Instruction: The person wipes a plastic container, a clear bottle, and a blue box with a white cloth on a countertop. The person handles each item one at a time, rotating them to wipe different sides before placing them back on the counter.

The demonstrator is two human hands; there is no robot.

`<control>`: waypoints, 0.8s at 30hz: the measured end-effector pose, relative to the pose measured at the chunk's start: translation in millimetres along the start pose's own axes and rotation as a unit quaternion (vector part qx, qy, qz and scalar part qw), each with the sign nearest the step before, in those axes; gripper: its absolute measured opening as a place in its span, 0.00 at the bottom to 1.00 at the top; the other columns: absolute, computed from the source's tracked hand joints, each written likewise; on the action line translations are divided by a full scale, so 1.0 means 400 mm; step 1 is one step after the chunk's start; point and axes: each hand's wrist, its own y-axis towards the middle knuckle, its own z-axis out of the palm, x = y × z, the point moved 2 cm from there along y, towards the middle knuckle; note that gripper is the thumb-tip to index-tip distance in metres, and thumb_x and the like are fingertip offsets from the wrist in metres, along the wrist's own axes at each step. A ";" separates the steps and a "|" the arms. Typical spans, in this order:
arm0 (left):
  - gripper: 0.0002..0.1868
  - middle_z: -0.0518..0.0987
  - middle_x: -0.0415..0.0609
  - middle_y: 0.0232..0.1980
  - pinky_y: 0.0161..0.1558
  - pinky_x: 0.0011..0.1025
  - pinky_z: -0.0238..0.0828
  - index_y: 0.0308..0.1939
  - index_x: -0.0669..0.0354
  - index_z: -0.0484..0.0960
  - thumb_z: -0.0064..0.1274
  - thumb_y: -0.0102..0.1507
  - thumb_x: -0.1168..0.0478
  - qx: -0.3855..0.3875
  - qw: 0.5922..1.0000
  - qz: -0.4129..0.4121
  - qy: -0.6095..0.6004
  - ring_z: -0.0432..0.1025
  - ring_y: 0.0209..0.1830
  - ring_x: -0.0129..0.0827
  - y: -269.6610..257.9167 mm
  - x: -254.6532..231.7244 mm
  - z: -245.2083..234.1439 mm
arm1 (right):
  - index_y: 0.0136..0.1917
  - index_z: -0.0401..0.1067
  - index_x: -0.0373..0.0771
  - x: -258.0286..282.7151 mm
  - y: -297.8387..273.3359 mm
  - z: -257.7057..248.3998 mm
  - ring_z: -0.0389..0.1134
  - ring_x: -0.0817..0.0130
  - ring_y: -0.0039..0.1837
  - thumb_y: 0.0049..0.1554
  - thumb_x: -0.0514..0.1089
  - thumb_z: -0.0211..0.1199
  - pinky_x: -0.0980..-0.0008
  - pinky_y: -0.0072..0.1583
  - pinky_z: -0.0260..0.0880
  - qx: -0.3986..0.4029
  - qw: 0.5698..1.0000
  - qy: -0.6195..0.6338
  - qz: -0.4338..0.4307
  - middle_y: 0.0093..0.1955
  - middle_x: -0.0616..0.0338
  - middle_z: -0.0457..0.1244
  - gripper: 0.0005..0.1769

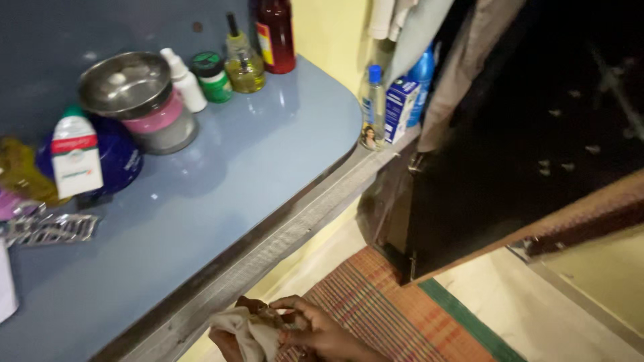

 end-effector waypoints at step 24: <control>0.51 0.77 0.52 0.62 0.55 0.34 0.75 0.76 0.58 0.59 0.64 0.50 0.66 0.343 0.922 0.105 0.148 0.75 0.55 0.40 0.799 -0.296 0.967 | 0.84 0.39 0.35 0.426 0.255 -0.819 0.43 0.61 0.84 0.59 0.35 0.60 0.64 0.77 0.47 -0.301 0.907 -0.056 -0.289 0.86 0.49 0.40 0.46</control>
